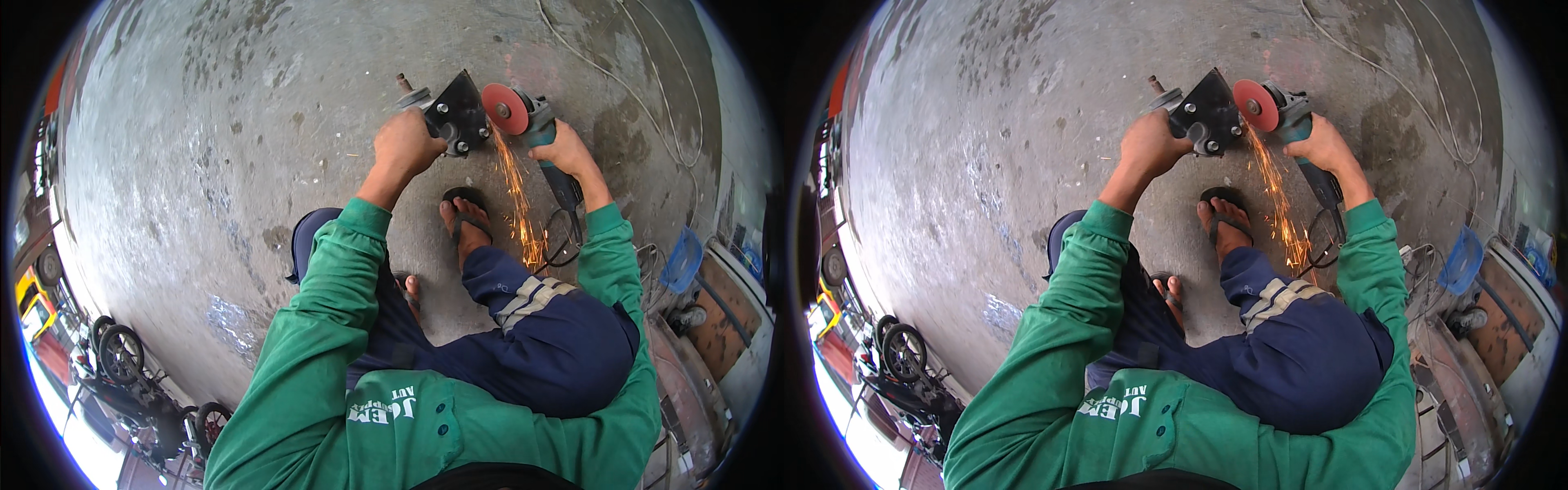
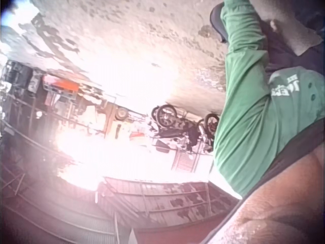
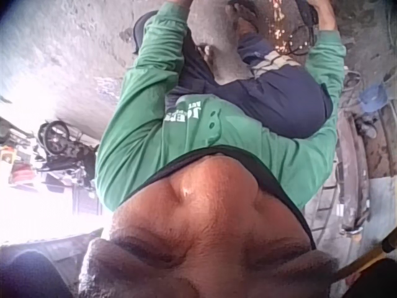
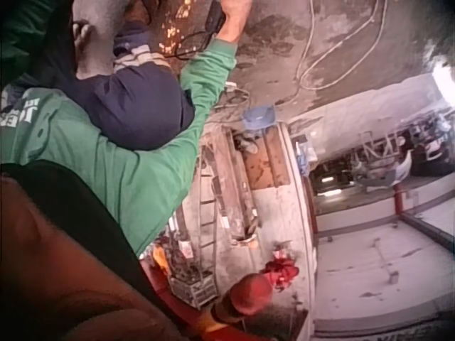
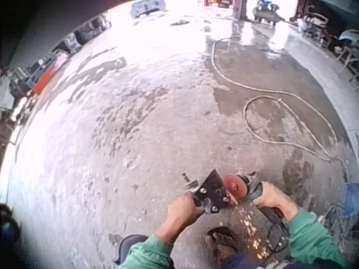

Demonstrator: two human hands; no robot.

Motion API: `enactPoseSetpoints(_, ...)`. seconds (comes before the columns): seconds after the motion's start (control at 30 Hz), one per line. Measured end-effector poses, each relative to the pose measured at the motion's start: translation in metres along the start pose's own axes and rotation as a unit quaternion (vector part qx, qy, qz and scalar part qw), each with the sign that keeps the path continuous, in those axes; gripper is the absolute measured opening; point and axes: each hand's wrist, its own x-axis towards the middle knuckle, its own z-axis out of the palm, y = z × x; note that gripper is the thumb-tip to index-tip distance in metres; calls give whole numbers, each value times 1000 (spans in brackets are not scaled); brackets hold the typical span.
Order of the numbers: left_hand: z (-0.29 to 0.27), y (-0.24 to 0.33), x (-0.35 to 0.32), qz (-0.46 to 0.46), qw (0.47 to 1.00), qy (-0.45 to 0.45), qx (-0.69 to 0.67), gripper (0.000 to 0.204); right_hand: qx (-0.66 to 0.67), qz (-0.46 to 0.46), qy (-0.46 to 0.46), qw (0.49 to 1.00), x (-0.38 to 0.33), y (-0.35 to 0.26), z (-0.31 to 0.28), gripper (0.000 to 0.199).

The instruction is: The person picks up a metal part and an angle grinder, then sits on the floor to grind the edges of the metal part, producing sparks. After grinding, the person stands, walks to another area, receives a plastic bag of parts from another person, and places the ground metal part under a vehicle.

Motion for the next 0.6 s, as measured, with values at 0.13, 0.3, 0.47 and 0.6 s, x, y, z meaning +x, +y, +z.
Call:
enactPoseSetpoints(0.13,1,1,0,1,1000,2,-4,40,-66,-56,37,996,4,13,2,58)
enactPoseSetpoints(0.3,1,0,-2,9,1000,6,-7,40,-74,-42,39,996,5,21,2,59)
enactPoseSetpoints(0.47,2,-1,-3,7,1000,3,-11,41,-70,-63,24,995,-2,21,2,57)
enactPoseSetpoints(0.6,2,-1,-7,-2,1000,-3,-16,41,-51,-67,21,996,-12,18,5,55)
